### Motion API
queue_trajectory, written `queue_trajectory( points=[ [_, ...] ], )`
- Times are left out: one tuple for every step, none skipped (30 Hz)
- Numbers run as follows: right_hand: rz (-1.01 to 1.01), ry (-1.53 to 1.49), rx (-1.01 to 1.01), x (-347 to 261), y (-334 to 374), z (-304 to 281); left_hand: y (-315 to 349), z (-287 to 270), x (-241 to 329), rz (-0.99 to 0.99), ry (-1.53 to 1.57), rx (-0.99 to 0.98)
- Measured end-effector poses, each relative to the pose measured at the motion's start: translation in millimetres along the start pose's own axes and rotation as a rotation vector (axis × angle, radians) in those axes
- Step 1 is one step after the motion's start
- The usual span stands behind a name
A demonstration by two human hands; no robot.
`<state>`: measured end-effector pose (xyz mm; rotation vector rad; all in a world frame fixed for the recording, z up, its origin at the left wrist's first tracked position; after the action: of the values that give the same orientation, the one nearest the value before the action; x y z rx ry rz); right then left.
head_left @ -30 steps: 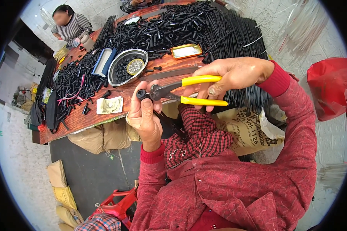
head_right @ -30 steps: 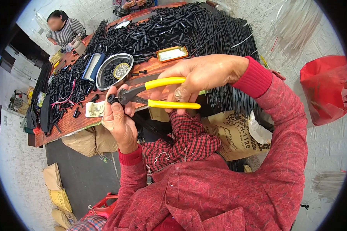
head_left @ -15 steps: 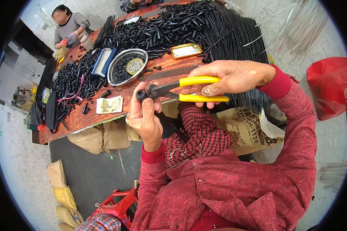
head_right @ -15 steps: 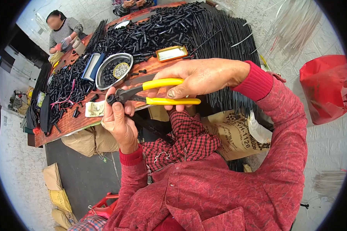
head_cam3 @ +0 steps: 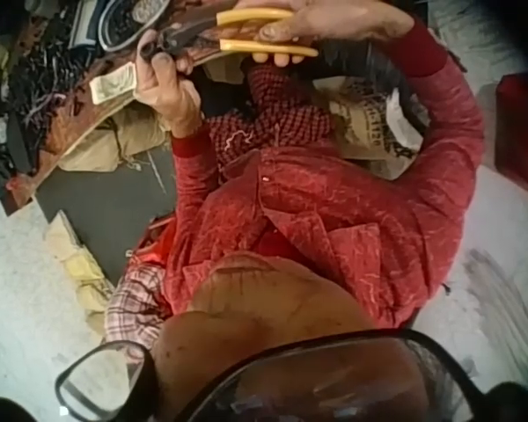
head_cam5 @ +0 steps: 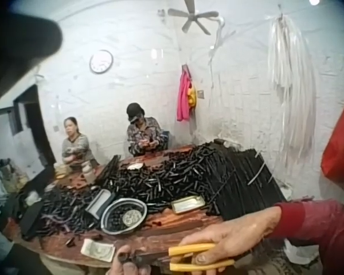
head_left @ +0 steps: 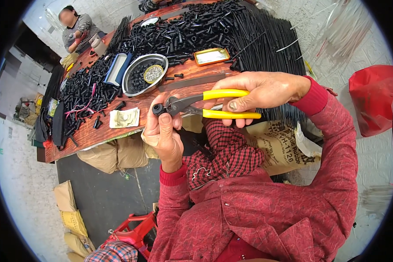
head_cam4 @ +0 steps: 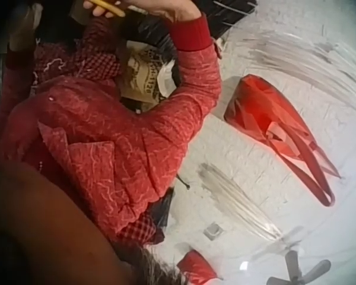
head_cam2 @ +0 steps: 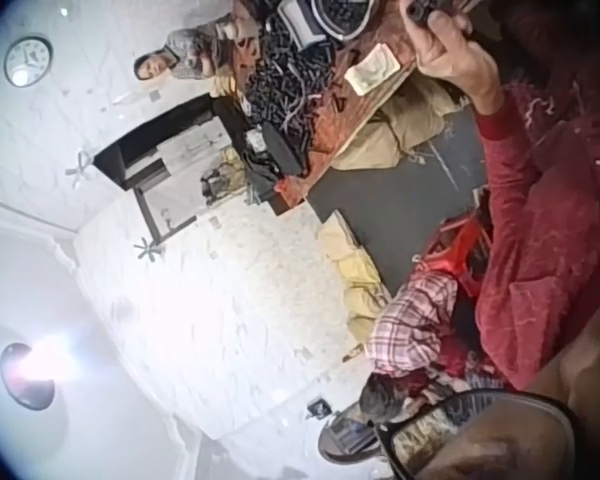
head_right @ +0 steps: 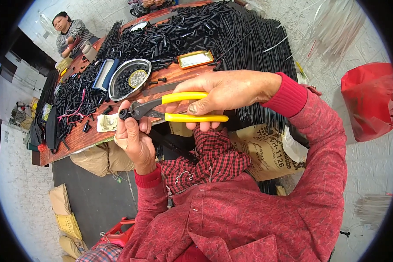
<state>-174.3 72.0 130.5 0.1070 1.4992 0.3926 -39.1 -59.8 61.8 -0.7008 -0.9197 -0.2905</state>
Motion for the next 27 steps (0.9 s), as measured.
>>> queue_trajectory(
  points=[
    [0.0, -0.002, -0.001, 1.0, -0.6, -0.7, 0.2, -0.4, -0.5, -0.001, -0.001, 0.0],
    [-0.01, 0.016, 0.004, 0.4, -0.7, -2.3, -0.4, 0.0, -0.8, 0.002, 0.005, -0.002],
    [-0.02, 0.035, 0.009, -0.3, -0.6, -3.2, -0.7, 0.4, -1.0, 0.006, 0.012, -0.004],
    [-0.02, 0.035, 0.01, -2.2, 0.3, -2.6, -0.8, 0.5, -1.3, 0.006, 0.013, -0.005],
    [0.009, 0.039, 0.003, -3.9, 1.4, -0.9, -0.6, -0.3, -1.6, 0.004, 0.004, -0.003],
    [0.037, 0.043, -0.004, -4.7, 2.3, 0.6, -0.3, -1.0, -1.9, 0.002, -0.005, -0.002],
    [0.037, 0.043, -0.006, -5.3, 2.5, 1.7, 0.1, -1.8, -2.2, 0.001, -0.006, 0.0],
    [0.045, 0.023, 0.003, -4.7, 3.8, 2.6, 0.2, -1.7, -3.6, -0.004, -0.002, -0.003],
    [0.053, 0.003, 0.013, -4.1, 5.3, 3.8, 0.2, -1.4, -5.0, -0.01, 0.001, -0.006],
    [0.054, 0.001, 0.017, -5.5, 7.3, 6.1, 0.2, -1.0, -6.0, -0.013, 0.004, -0.009],
    [0.078, 0.025, 0.034, -6.9, 7.5, 8.4, 0.4, -2.2, -4.9, -0.014, 0.004, -0.008],
    [0.103, 0.048, 0.052, -6.3, 6.9, 10.6, 0.5, -3.4, -3.9, -0.015, 0.005, -0.008],
    [0.078, 0.034, 0.047, -6.8, 5.4, 14.8, 0.5, -4.7, -2.6, -0.014, 0.001, -0.004],
    [0.078, 0.034, 0.049, -4.4, 6.0, 16.1, 0.1, -3.3, -2.5, -0.027, 0.035, -0.018],
    [0.061, 0.038, 0.043, -1.7, 5.8, 16.8, 0.0, -2.3, -2.7, -0.04, 0.069, -0.031],
    [0.044, 0.041, 0.037, 1.1, 5.2, 18.1, 0.1, -3.1, -2.8, -0.041, 0.07, -0.031],
    [0.023, 0.013, 0.042, 3.6, 4.5, 19.8, -0.5, -3.5, -3.7, -0.042, 0.069, -0.039],
    [0.022, 0.013, 0.042, 7.9, 3.1, 24.1, -1.1, -3.9, -4.3, -0.044, 0.068, -0.047],
    [0.052, -0.02, 0.133, 14.7, 1.7, 22.9, -2.0, -4.3, -4.4, -0.044, 0.066, -0.047],
    [0.082, -0.051, 0.223, 22.4, 0.9, 19.7, -2.8, -4.6, -4.8, -0.054, 0.083, -0.046],
    [0.078, -0.133, 0.187, 32.3, -0.7, 20.5, -3.4, -5.0, -5.2, -0.064, 0.1, -0.044],
    [0.076, -0.133, 0.186, 38.1, -1.8, 18.0, -3.6, -5.7, -5.1, -0.063, 0.099, -0.045],
    [0.106, -0.213, 0.124, 44.7, -3.8, 19.2, -4.1, -6.4, -6.0, -0.065, 0.101, -0.047],
    [0.135, -0.292, 0.061, 49.2, -4.8, 21.0, -4.7, -6.5, -6.6, -0.068, 0.103, -0.049],
    [0.125, -0.334, 0.041, 49.7, -5.3, 19.9, -6.0, -5.7, -6.8, -0.067, 0.102, -0.051],
    [0.125, -0.334, 0.036, 44.9, -4.6, 19.7, -7.1, -6.1, -7.2, -0.053, 0.119, -0.049],
    [0.058, -0.169, 0.1, 31.4, -2.0, 14.9, -7.8, -6.5, -7.3, -0.04, 0.136, -0.047]
  ],
)
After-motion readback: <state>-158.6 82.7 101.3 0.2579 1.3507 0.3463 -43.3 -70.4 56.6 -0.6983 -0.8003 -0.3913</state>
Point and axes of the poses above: each hand's wrist, its own y-axis away from the middle knuckle, its own z-axis out of the palm, x = y × z, the point moved 7 cm from there along -y, towards the middle knuckle, and after that the axes turned 10 degrees about -y, right-handed, at the moved point
